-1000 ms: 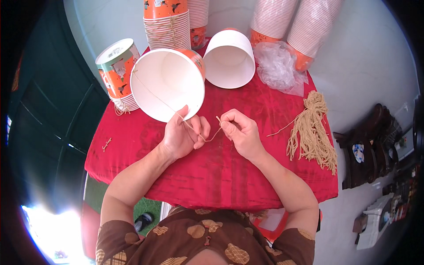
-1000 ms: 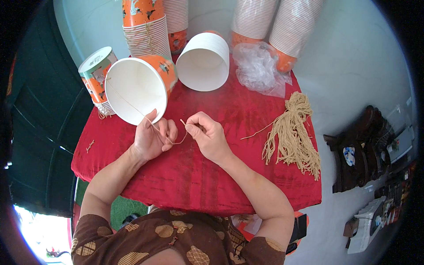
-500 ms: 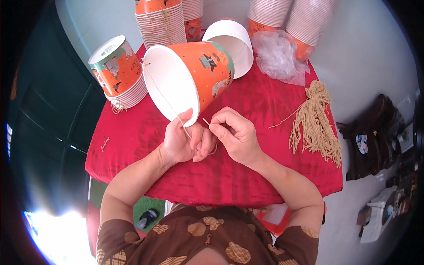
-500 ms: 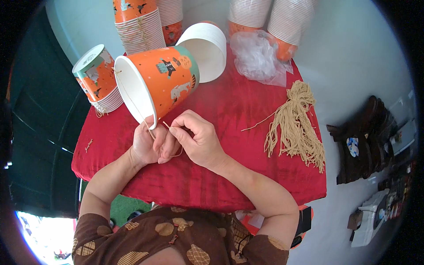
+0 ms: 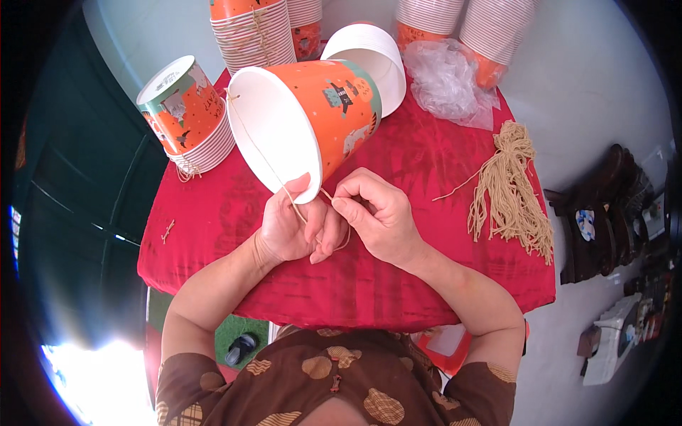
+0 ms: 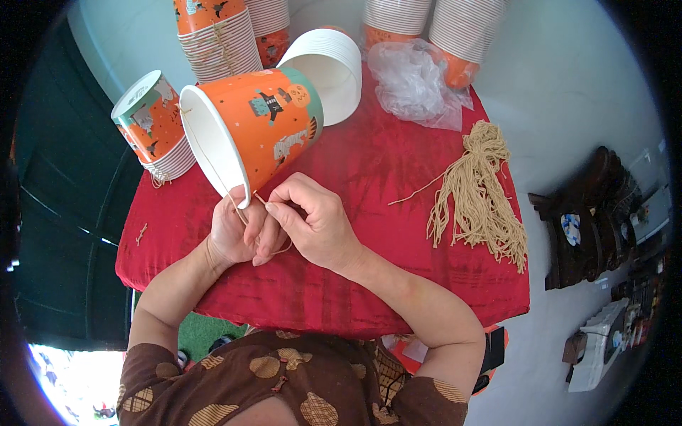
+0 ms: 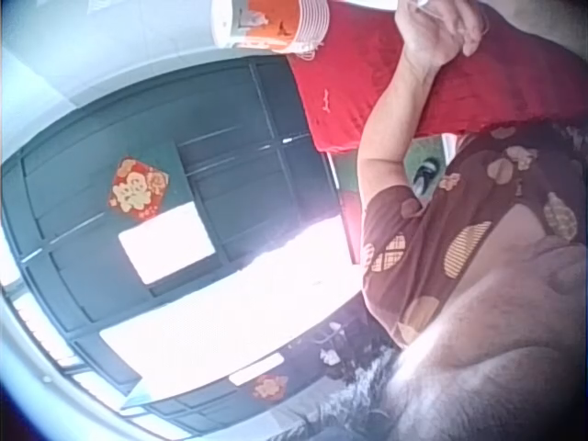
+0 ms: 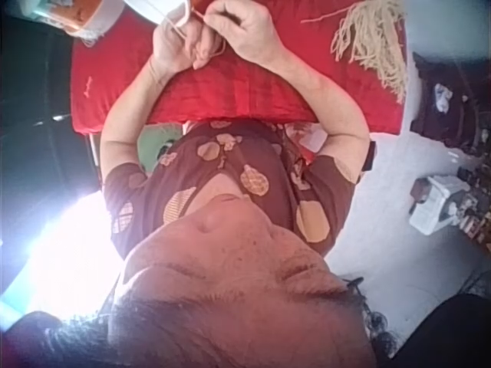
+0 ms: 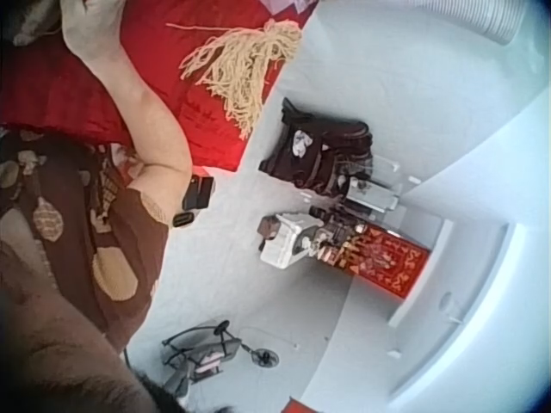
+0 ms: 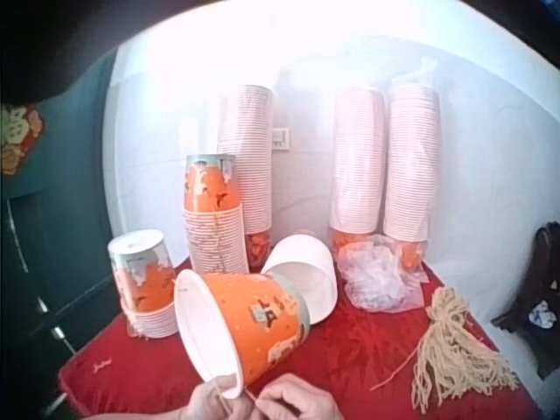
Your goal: Attaching strings to paper buckets to create decorations.
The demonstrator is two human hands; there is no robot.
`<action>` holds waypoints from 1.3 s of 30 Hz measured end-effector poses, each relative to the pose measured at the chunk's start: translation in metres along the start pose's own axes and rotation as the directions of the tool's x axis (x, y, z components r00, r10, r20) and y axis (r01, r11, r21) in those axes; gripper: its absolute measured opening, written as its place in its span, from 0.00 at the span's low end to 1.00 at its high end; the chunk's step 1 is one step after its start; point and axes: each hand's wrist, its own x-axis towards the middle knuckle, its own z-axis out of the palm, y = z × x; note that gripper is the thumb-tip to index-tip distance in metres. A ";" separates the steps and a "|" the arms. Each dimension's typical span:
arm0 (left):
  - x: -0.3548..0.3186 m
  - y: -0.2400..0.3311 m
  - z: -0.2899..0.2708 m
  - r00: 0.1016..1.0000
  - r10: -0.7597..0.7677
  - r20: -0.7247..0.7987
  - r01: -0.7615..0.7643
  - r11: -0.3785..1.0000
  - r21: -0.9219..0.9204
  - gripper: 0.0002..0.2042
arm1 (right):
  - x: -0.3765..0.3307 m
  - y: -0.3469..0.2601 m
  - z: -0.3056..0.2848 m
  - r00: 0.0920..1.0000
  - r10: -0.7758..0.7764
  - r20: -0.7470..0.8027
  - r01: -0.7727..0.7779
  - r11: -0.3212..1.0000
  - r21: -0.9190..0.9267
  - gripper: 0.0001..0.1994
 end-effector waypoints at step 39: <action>0.004 -0.004 -0.002 0.874 0.127 -0.469 0.064 0.927 0.369 0.24 | 0.005 -0.013 0.008 0.884 0.465 -0.041 -0.372 0.754 0.541 0.10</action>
